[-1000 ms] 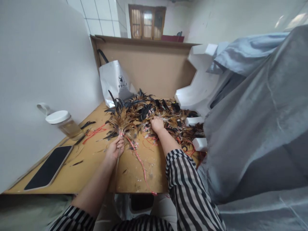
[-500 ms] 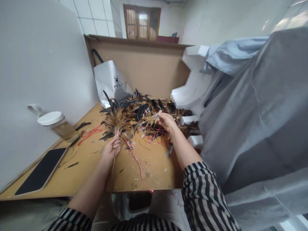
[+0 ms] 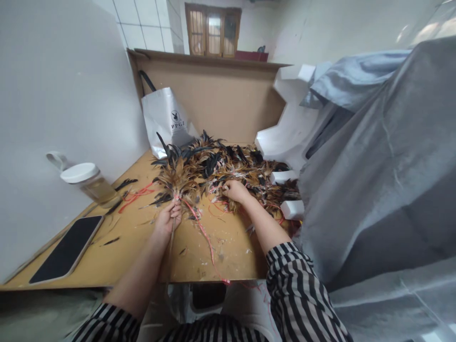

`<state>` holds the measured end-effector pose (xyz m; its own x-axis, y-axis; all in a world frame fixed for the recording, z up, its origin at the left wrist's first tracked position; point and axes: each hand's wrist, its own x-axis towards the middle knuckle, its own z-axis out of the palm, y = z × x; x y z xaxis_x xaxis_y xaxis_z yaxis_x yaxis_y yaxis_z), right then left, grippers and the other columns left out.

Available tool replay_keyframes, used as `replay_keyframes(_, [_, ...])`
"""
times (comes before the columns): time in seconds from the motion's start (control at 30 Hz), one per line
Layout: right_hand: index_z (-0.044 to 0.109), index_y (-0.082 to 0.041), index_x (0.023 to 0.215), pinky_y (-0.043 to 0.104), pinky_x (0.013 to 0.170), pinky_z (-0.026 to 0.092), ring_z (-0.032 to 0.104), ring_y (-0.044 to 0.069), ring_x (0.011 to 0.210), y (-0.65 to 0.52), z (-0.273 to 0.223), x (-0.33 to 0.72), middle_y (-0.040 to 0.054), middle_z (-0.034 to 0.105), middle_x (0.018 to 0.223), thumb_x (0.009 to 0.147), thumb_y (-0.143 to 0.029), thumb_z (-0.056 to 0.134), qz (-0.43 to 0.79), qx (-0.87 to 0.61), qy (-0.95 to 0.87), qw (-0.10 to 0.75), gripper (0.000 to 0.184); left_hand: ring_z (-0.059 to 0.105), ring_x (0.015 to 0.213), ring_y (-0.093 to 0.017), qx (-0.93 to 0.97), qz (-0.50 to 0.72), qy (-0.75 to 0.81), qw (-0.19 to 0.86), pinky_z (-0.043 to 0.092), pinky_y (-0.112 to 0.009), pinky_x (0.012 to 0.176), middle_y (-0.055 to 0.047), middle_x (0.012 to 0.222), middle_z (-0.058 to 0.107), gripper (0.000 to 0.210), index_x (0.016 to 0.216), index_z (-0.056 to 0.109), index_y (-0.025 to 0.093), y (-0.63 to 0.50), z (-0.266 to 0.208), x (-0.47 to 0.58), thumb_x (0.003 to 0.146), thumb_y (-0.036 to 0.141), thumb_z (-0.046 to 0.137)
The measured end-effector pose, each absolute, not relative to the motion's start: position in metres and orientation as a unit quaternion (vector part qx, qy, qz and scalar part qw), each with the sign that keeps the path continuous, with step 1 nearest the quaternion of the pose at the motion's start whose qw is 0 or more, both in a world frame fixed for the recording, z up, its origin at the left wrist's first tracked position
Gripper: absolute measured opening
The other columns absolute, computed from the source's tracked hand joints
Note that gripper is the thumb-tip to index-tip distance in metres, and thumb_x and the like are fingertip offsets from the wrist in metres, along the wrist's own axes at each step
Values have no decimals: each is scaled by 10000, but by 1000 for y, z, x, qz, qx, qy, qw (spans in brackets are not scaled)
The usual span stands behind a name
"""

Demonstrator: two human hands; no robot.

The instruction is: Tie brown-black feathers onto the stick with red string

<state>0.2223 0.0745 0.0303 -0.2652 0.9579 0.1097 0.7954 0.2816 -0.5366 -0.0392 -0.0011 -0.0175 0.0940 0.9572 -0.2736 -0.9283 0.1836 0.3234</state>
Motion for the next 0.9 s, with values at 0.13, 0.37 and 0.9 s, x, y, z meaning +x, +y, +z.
replay_keyframes(0.13, [668,-245,962,245,655,396,612,193,805,65,25,202,55,690,896,721,-263,586,57,-552,-828,77,255,375,421,-11,36,633,212,743,234,-69,298,19,651,443,179,868,500,131,1,-21,-40,885,38,348])
replay_keyframes(0.37, [639,-157,733,233,603,360,546,142,654,74,24,194,36,626,701,743,-332,582,176,-560,-789,182,185,369,415,-14,32,631,206,747,227,-67,296,22,633,435,163,867,498,145,2,-23,-42,876,41,372])
replay_keyframes(0.9, [560,-141,645,184,369,374,479,92,415,65,54,316,8,560,495,661,-207,684,513,-586,-404,480,142,360,412,-10,30,627,217,748,222,-64,301,22,638,430,156,865,502,136,-1,-17,-39,882,49,374])
